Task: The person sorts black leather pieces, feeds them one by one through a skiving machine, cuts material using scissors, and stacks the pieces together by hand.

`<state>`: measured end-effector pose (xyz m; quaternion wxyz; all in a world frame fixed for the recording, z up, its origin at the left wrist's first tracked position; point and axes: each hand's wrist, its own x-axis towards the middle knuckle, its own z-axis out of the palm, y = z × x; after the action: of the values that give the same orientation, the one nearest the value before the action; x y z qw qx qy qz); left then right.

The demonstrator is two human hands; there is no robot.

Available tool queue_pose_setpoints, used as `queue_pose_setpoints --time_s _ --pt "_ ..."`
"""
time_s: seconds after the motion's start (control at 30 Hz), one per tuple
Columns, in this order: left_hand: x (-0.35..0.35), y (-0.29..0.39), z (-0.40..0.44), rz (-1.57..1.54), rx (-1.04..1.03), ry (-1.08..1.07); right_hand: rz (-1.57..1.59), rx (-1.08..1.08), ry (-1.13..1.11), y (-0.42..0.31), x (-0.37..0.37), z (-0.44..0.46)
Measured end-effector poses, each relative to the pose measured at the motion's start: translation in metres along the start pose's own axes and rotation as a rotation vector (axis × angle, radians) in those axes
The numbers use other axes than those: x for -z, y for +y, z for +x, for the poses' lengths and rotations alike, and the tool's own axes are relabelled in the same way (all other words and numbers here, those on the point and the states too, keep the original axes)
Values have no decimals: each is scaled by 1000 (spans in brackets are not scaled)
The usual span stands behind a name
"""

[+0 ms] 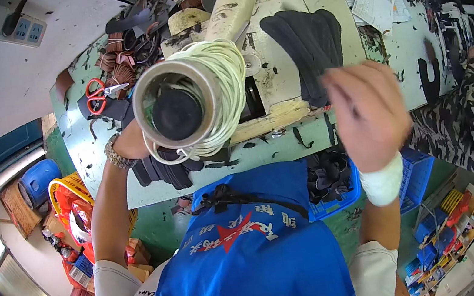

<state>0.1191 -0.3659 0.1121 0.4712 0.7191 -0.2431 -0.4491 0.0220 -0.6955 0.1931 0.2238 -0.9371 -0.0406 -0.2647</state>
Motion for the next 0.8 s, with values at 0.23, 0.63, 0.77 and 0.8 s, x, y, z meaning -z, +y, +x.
queue_pose_setpoints --time_s 0.23,0.63,0.77,0.8 --pt "-18 19 16 344 -278 115 330 -283 -433 -22 -77 -37" --pt "12 24 7 -60 -26 -94 23 60 -179 11 -12 -14" --pt "6 30 9 -72 -24 -6 280 -5 -259 -8 -54 -39" --pt "2 24 12 48 -51 -20 305 -103 -306 -14 -63 -40"
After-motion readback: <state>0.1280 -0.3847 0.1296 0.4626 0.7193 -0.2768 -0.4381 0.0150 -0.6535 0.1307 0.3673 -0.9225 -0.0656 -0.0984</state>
